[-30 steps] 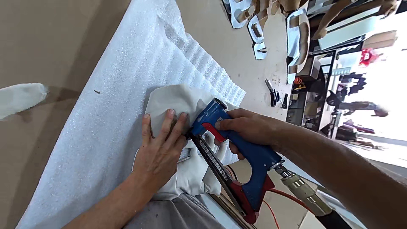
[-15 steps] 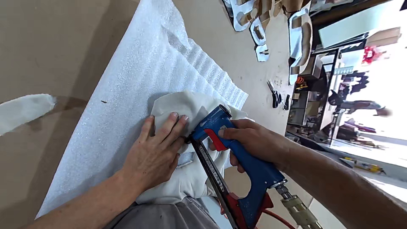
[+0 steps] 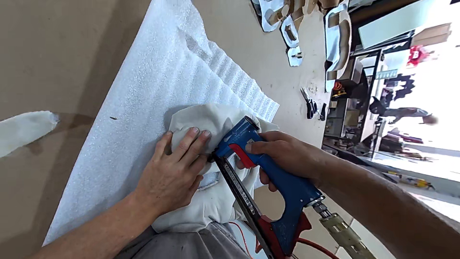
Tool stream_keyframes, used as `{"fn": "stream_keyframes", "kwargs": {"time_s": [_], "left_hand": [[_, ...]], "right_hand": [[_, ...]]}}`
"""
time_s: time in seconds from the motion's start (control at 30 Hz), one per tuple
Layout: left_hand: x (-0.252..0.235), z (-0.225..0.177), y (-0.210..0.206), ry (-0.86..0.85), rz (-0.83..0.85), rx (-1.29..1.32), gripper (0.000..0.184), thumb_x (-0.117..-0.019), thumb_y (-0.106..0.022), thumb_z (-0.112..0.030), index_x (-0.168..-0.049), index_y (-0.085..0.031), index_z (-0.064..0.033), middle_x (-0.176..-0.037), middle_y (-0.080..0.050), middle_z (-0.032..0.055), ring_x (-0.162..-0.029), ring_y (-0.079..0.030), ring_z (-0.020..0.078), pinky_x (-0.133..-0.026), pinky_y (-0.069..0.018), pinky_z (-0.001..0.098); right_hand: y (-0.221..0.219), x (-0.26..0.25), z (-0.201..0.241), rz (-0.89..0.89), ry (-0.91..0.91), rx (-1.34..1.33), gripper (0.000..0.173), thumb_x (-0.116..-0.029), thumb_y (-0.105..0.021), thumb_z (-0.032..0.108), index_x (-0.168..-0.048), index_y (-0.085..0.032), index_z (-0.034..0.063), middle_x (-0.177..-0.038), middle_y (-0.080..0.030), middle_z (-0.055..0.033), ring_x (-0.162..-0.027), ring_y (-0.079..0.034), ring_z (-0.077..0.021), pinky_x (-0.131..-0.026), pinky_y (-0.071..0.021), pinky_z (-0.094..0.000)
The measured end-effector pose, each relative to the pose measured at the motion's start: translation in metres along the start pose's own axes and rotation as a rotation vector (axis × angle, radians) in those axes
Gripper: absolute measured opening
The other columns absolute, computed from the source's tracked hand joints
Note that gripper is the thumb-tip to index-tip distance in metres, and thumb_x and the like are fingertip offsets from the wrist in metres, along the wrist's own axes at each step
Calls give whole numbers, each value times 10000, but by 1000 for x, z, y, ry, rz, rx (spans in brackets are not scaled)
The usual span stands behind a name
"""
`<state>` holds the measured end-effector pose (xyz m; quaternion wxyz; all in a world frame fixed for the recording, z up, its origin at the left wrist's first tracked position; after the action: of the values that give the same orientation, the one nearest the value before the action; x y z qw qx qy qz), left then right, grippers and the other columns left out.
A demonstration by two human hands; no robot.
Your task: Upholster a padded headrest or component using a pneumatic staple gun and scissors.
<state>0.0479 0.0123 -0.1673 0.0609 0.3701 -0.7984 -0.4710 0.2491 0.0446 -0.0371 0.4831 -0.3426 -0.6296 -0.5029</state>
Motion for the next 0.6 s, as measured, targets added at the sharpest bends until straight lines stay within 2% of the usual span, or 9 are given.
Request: {"fn": "stream_keyframes", "kwargs": {"time_s": [0.13,0.27,0.33,0.47,0.6], "left_hand": [[0,-2,1,15,0,-16,434,-916,-542,-471,-1135,-762,-168,-1651,-374,74,-1546,-289,309,-1163,-250,654],[-1,-2,0,28,2,-10,445,-908,-539,-462,-1128,-766,-149,-1653,-370,78,-1544,-295,307,-1150,-261,655],[-2,-1,0,25,4,-7,430,-896,-552,-464,-1092,-767,-147,-1660,-359,69,-1545,-294,295,-1144,-266,650],[-1,-1,-2,28,9,-4,436,-870,-578,-479,-1093,-774,-159,-1659,-362,56,-1543,-298,290,-1143,-259,655],[-2,-1,-2,33,14,-11,433,-843,-605,-491,-1060,-774,-157,-1656,-367,55,-1540,-306,285,-1141,-263,656]], "right_hand": [[-11,6,-4,-42,41,-78,257,-1125,-392,261,-1190,-551,70,-866,-717,-132,-454,-636,-203,-412,-570,-329],[-19,10,-3,-51,77,-124,270,-1129,-367,259,-1188,-549,68,-857,-716,-128,-440,-624,-185,-398,-556,-308],[-19,8,-2,-51,61,-103,270,-1128,-368,260,-1183,-554,72,-856,-713,-129,-454,-632,-195,-404,-560,-317],[-10,-3,1,16,23,-53,270,-1122,-388,283,-1210,-551,86,-942,-746,-149,-488,-661,-235,-428,-576,-343],[-9,-5,4,37,12,-41,272,-1121,-391,295,-1199,-538,80,-902,-744,-147,-480,-659,-230,-423,-573,-339]]}}
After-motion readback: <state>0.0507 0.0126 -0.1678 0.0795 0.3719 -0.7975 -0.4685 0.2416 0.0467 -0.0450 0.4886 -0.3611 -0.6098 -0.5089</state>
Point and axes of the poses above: each hand's wrist, its own x-axis away from the middle knuckle, its own y-axis out of the back of the hand, z = x × y, the point moved 4 cm from there along -x, towards the middle knuckle
